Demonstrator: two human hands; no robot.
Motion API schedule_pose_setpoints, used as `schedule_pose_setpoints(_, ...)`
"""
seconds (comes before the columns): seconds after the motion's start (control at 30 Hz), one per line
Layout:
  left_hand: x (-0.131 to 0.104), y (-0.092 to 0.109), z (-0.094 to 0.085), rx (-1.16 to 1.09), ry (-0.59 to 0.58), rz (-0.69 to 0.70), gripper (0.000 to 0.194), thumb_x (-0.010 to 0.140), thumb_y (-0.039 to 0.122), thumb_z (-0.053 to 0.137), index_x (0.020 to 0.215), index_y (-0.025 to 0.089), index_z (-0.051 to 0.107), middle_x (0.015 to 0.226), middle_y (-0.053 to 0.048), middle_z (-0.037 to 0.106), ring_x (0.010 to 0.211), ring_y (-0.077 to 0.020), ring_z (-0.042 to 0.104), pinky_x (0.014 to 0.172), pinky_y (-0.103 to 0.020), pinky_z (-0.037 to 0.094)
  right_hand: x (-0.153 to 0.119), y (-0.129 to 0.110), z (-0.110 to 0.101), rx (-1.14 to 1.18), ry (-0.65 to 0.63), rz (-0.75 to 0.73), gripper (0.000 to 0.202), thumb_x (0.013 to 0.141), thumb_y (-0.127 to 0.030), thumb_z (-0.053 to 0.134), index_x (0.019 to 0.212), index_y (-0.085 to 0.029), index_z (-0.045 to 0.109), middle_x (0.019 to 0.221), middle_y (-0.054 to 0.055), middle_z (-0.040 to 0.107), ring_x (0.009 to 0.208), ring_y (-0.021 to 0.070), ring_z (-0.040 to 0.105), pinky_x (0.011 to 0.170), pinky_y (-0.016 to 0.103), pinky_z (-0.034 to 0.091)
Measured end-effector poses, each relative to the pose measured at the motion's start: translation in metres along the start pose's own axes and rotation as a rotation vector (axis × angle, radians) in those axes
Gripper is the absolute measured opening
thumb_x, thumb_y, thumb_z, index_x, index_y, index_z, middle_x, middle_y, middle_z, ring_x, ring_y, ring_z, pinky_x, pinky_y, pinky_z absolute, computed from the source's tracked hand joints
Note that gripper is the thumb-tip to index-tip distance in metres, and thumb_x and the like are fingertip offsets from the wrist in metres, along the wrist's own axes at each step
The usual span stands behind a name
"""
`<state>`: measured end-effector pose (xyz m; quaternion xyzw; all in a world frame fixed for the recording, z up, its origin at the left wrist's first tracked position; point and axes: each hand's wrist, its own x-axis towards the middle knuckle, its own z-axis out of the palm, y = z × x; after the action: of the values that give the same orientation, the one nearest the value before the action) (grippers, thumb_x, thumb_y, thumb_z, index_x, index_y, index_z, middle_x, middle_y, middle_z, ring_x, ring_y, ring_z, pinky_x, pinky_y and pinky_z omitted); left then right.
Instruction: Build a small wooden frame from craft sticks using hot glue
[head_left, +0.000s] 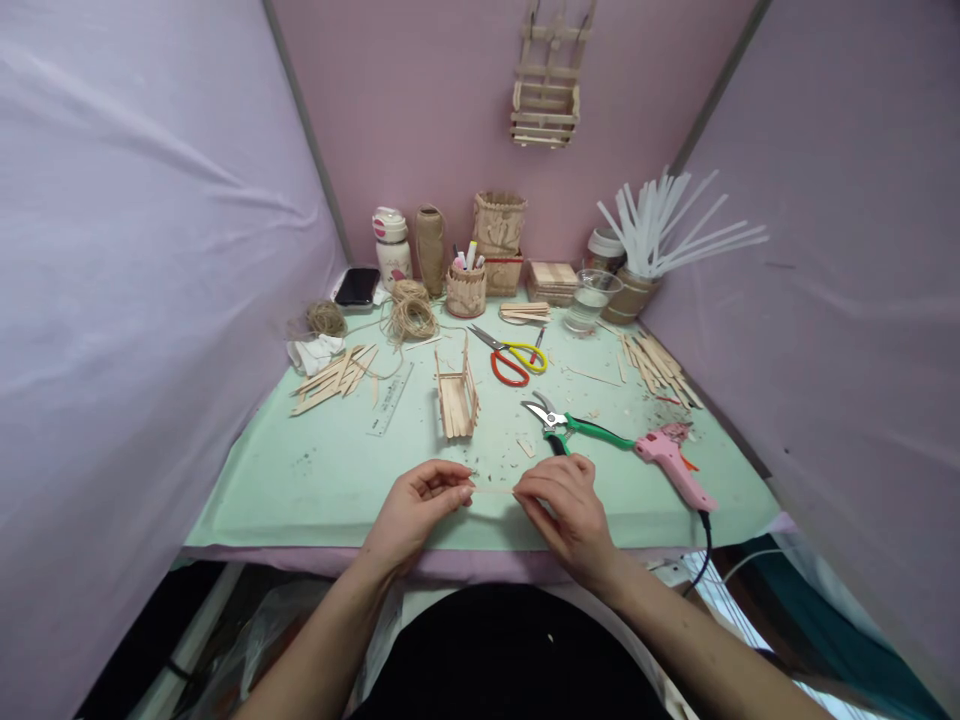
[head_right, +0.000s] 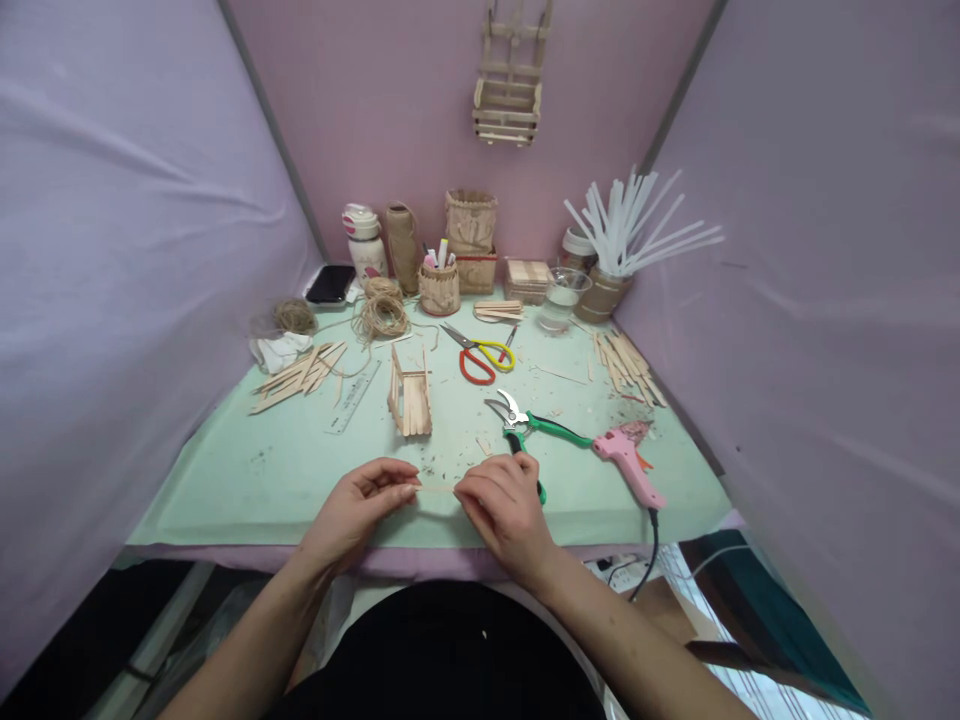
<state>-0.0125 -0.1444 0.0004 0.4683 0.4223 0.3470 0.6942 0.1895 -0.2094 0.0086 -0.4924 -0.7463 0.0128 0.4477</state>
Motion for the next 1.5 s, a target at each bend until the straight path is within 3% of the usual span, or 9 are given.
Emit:
schedule_pose_setpoints(0.23,-0.001,-0.001,-0.001,-0.004,-0.002,0.009,0.026,0.067,0.027,0.079,0.088,0.015,0.069,0.076,-0.002,0.069,0.07,-0.0109,0.062,0.068,-0.021,0.049,0.0,-0.003,0.001,-0.054,-0.036,-0.007,0.01,0.092,-0.014,0.054,0.094,-0.022,0.059,0.085,0.0,0.068,0.084,0.0154,0.059,0.083,0.037,0.031)
schedule_pose_setpoints(0.37,0.0,0.0,-0.007,0.079,0.045,0.065,0.027,0.069,0.028,0.078,0.091,0.016,0.068,0.077,-0.002,0.069,0.072,-0.0119,0.064,0.071,-0.022,0.051,-0.006,0.007,-0.023,-0.259,-0.096,0.023,0.022,0.094,-0.027,0.053,0.115,-0.02,0.054,0.109,0.009,0.067,0.103,0.0217,0.059,0.09,0.039,0.035)
schedule_pose_setpoints(0.5,-0.001,0.002,-0.015,0.193,0.147,0.209,0.03,0.072,0.03,0.075,0.097,0.017,0.066,0.082,-0.003,0.07,0.076,-0.0128,0.064,0.074,-0.024,0.052,-0.029,0.042,-0.07,-0.61,-0.074,0.294,0.047,0.092,-0.049,0.047,0.123,-0.013,0.047,0.12,0.02,0.058,0.111,0.0328,0.055,0.088,0.044,0.042)
schedule_pose_setpoints(0.57,0.0,0.001,-0.016,0.238,0.22,0.28,0.033,0.073,0.03,0.074,0.102,0.018,0.064,0.084,-0.003,0.07,0.078,-0.0132,0.064,0.072,-0.023,0.052,-0.044,0.06,-0.091,-0.749,-0.12,0.45,0.056,0.088,-0.059,0.046,0.119,-0.012,0.049,0.114,0.022,0.059,0.101,0.0361,0.057,0.079,0.044,0.045)
schedule_pose_setpoints(0.67,0.002,-0.002,-0.014,0.301,0.289,0.36,0.039,0.074,0.031,0.074,0.108,0.019,0.061,0.085,-0.003,0.07,0.075,-0.0131,0.063,0.067,-0.023,0.051,-0.063,0.078,-0.107,-0.814,-0.22,0.579,0.056,0.085,-0.063,0.047,0.109,-0.012,0.05,0.096,0.018,0.06,0.086,0.0337,0.059,0.072,0.041,0.046)
schedule_pose_setpoints(0.87,0.005,-0.007,-0.008,0.334,0.297,0.421,0.046,0.075,0.03,0.072,0.116,0.02,0.054,0.084,-0.003,0.07,0.069,-0.0119,0.062,0.065,-0.023,0.05,-0.074,0.088,-0.104,-0.882,-0.243,0.615,0.053,0.086,-0.06,0.049,0.107,-0.012,0.049,0.093,0.018,0.059,0.084,0.0328,0.057,0.072,0.04,0.045)
schedule_pose_setpoints(1.0,0.003,-0.005,-0.006,0.326,0.293,0.395,0.049,0.076,0.03,0.072,0.118,0.02,0.051,0.083,-0.002,0.069,0.071,-0.0119,0.061,0.067,-0.024,0.049,-0.068,0.093,-0.102,-0.929,-0.232,0.628,0.056,0.083,-0.058,0.055,0.109,-0.008,0.051,0.091,0.018,0.059,0.082,0.0325,0.057,0.073,0.04,0.044)
schedule_pose_setpoints(1.2,0.005,-0.004,-0.008,0.338,0.304,0.354,0.051,0.075,0.032,0.073,0.12,0.021,0.05,0.084,-0.002,0.069,0.075,-0.0132,0.062,0.07,-0.024,0.049,-0.054,0.095,-0.1,-0.942,-0.284,0.672,0.045,0.084,-0.048,0.061,0.102,-0.007,0.057,0.091,0.019,0.06,0.084,0.0322,0.056,0.073,0.039,0.042)
schedule_pose_setpoints(1.5,0.004,-0.002,-0.007,0.31,0.286,0.344,0.051,0.076,0.032,0.071,0.12,0.019,0.049,0.083,-0.002,0.067,0.072,-0.0123,0.06,0.069,-0.025,0.048,-0.047,0.111,-0.111,-0.908,-0.339,0.853,0.033,0.09,-0.041,0.051,0.085,-0.01,0.061,0.079,0.017,0.062,0.073,0.0286,0.059,0.067,0.036,0.041)
